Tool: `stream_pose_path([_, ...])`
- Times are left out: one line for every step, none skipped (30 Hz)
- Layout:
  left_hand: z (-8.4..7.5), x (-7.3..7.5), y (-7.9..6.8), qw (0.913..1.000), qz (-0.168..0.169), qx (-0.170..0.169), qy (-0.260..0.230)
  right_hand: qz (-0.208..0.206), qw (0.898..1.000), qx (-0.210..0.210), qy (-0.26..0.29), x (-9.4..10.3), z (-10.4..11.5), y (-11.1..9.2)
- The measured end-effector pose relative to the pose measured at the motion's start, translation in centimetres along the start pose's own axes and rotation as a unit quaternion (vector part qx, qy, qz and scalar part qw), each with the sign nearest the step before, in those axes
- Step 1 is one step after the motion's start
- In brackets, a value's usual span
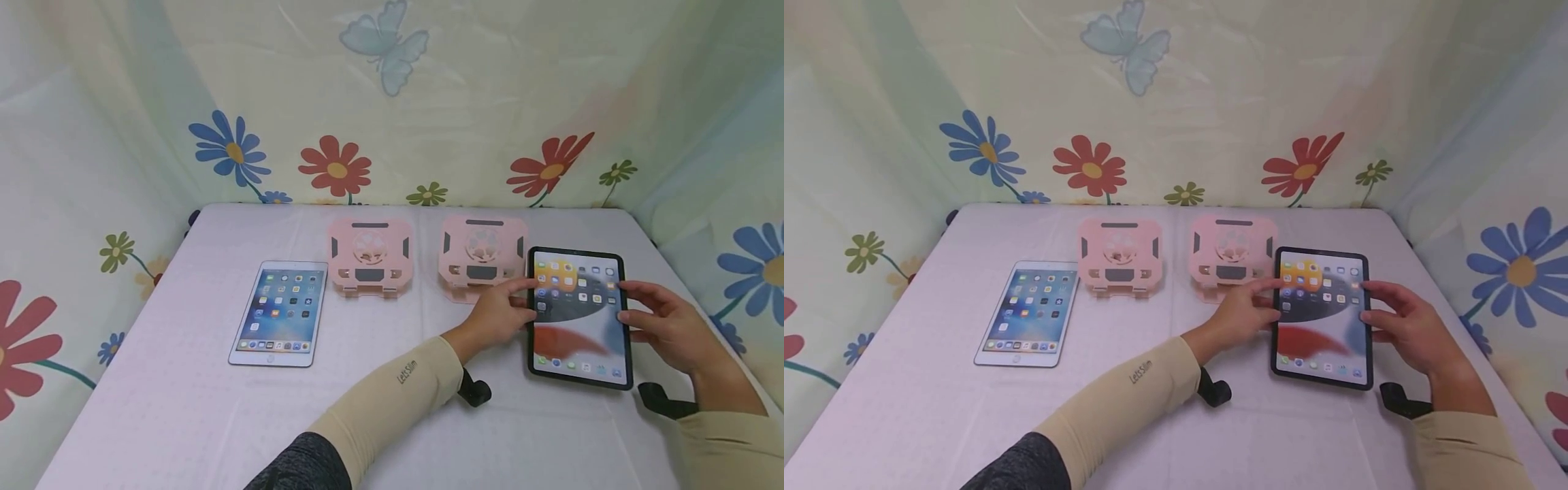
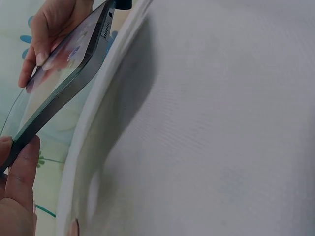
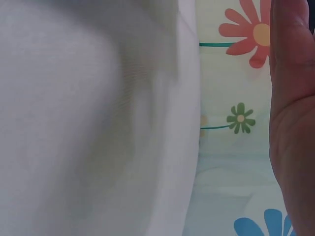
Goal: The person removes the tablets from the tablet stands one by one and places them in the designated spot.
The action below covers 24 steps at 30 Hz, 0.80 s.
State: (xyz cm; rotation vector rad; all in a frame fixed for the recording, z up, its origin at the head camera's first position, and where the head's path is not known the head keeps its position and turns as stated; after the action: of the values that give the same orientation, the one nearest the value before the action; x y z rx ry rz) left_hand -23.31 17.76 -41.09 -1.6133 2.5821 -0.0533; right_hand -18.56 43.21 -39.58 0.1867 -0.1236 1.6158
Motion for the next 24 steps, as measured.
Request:
stream_pose_path([0.1,0.0,0.0,1.0000,0.000,-0.001,0.003,0.000,1.000,-0.001,-0.002,0.0,-0.1,0.0])
stream_pose_path([0.2,0.0,0.0,1.0000,-0.001,0.000,0.007,0.001,1.000,-0.002,-0.005,0.0,-0.2,0.0])
stream_pose_path([0.3,0.0,0.0,0.9999,-0.001,0.002,0.012,0.002,1.000,-0.004,-0.009,0.0,-0.3,0.0])
stream_pose_path([0.4,0.0,0.0,0.9998,-0.001,0.004,0.017,0.002,1.000,-0.007,-0.015,0.0,-0.3,-0.1])
stream_pose_path([0.5,0.0,0.0,0.9998,0.000,0.006,0.021,0.001,1.000,-0.009,-0.019,0.0,-0.4,-0.1])
stream_pose_path([0.6,0.0,0.0,0.9996,0.001,0.009,0.026,0.000,1.000,-0.012,-0.025,0.0,-0.5,-0.1])
stream_pose_path([0.7,0.0,0.0,0.9995,0.002,0.011,0.031,-0.001,0.999,-0.016,-0.031,0.0,-0.6,-0.2])
stream_pose_path([0.8,0.0,0.0,0.9993,0.004,0.012,0.035,0.000,0.999,-0.018,-0.032,0.1,-0.7,-0.2])
stream_pose_path([0.9,-0.1,0.0,0.9992,0.006,0.011,0.039,0.000,0.999,-0.020,-0.034,0.1,-0.8,-0.3])
stream_pose_path([0.9,-0.1,-0.1,0.9990,0.008,0.009,0.043,-0.001,0.999,-0.022,-0.039,0.1,-0.8,-0.3])
stream_pose_path([0.9,-0.1,-0.1,0.9988,0.011,0.005,0.047,-0.002,0.999,-0.025,-0.039,0.2,-0.9,-0.4])
stream_pose_path([0.9,-0.2,-0.1,0.9987,0.013,0.002,0.050,-0.003,0.999,-0.027,-0.046,0.2,-1.0,-0.4])
stream_pose_path([1.0,-0.2,-0.2,0.9986,0.017,-0.002,0.049,-0.003,0.999,-0.028,-0.045,0.2,-1.1,-0.5])
stream_pose_path([1.0,-0.2,-0.2,0.9987,0.020,-0.006,0.047,-0.002,0.999,-0.028,-0.045,0.3,-1.2,-0.5])
stream_pose_path([1.0,-0.3,-0.2,0.9988,0.022,-0.006,0.044,-0.002,0.998,-0.028,-0.047,0.3,-1.3,-0.5])
stream_pose_path([1.1,-0.3,-0.3,0.9988,0.023,-0.005,0.043,-0.001,0.999,-0.028,-0.046,0.3,-1.4,-0.6])
stream_pose_path([1.2,-0.4,-0.2,0.9990,0.024,-0.003,0.037,0.000,0.999,-0.027,-0.042,0.3,-1.5,-0.6])
stream_pose_path([1.2,-0.4,-0.2,0.9992,0.024,0.000,0.031,0.001,0.999,-0.025,-0.041,0.4,-1.5,-0.6])
stream_pose_path([1.3,-0.5,-0.2,0.9993,0.023,0.003,0.027,0.003,0.999,-0.023,-0.032,0.4,-1.6,-0.5])
stream_pose_path([1.4,-0.5,-0.2,0.9994,0.022,0.006,0.024,0.005,0.999,-0.021,-0.028,0.4,-1.6,-0.5])
stream_pose_path([1.5,-0.6,-0.2,0.9995,0.022,0.010,0.022,0.006,1.000,-0.019,-0.020,0.4,-1.6,-0.5])
stream_pose_path([1.5,-0.6,-0.2,0.9994,0.021,0.014,0.023,0.008,1.000,-0.016,-0.013,0.4,-1.7,-0.5])
stream_pose_path([1.6,-0.6,-0.2,0.9994,0.022,0.017,0.019,0.011,1.000,-0.013,-0.007,0.4,-1.7,-0.5])
stream_pose_path([1.6,-0.6,-0.2,0.9994,0.022,0.020,0.018,0.013,1.000,-0.011,-0.001,0.4,-1.8,-0.5])
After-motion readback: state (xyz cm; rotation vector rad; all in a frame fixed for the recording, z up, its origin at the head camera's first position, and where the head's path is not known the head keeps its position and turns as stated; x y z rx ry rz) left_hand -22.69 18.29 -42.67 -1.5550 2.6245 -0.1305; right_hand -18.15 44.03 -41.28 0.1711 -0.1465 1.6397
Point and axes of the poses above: each hand's wrist, its own y-axis towards the middle knuckle, its own x-axis out of the back of the hand, z = x × y, the point moved 5 cm from there along y, towards the middle knuckle, and after that the axes turned 8 degrees about -y, right-handed, at the moved point
